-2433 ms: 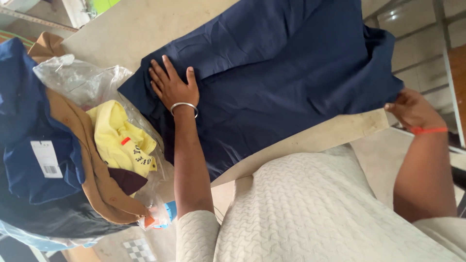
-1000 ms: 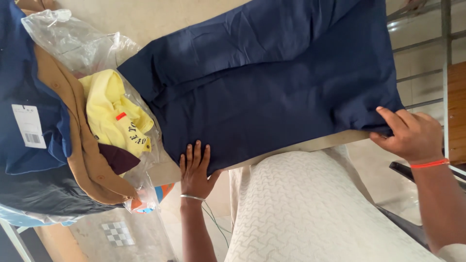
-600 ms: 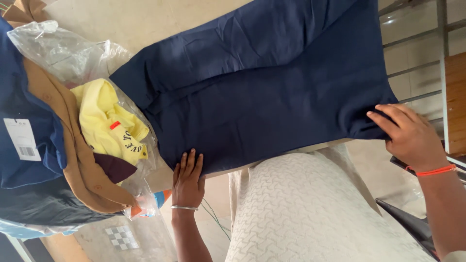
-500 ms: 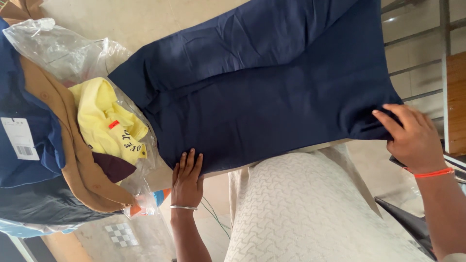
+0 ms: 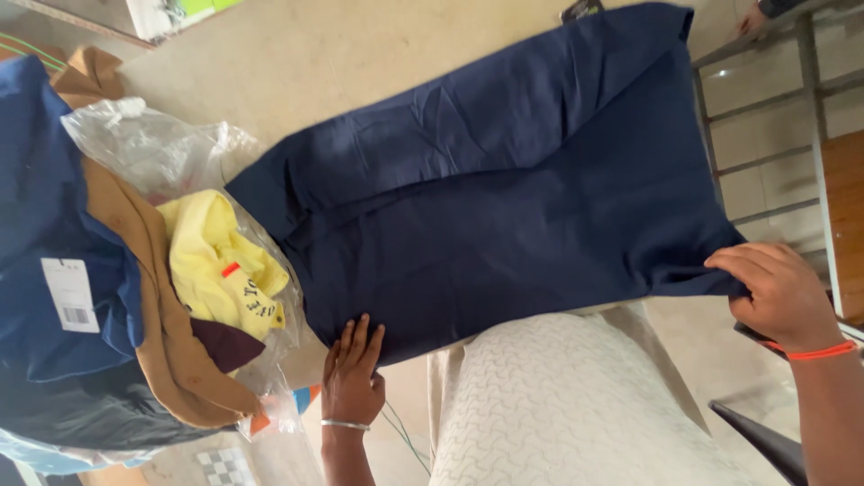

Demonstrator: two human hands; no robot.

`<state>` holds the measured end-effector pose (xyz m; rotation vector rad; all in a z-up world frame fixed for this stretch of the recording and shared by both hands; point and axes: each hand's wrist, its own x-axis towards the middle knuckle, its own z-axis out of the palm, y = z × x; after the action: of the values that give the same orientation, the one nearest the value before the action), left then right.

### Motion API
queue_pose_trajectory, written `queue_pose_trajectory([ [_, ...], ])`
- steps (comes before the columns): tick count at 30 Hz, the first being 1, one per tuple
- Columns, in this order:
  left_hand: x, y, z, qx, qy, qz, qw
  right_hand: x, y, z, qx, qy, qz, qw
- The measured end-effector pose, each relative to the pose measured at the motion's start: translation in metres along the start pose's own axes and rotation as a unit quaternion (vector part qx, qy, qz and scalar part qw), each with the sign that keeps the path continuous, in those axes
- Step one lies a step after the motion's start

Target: Folding a dark blue polo shirt on a table.

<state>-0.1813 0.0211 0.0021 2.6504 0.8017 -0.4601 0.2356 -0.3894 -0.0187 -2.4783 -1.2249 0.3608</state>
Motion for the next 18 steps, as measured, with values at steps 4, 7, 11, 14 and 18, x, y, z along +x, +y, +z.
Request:
queue_pose_trajectory([
  [4,-0.004,-0.008,-0.001,-0.061,0.105,0.036,0.992,0.01,-0.003,-0.008,-0.011,-0.029,0.016,0.999],
  [7,-0.008,-0.011,-0.008,-0.109,0.166,0.046,0.979,0.016,-0.003,-0.013,-0.023,-0.037,0.016,0.999],
  [11,-0.01,-0.015,-0.015,-0.142,0.173,0.044,0.974,0.024,-0.01,-0.02,-0.039,-0.097,0.044,0.994],
  [14,-0.011,-0.019,-0.018,-0.142,0.145,0.03,0.979,0.032,-0.023,-0.027,-0.061,-0.12,0.034,0.99],
  [18,-0.012,-0.028,-0.012,-0.15,0.127,0.027,0.98,0.032,-0.026,-0.029,-0.049,-0.115,0.012,0.992],
])
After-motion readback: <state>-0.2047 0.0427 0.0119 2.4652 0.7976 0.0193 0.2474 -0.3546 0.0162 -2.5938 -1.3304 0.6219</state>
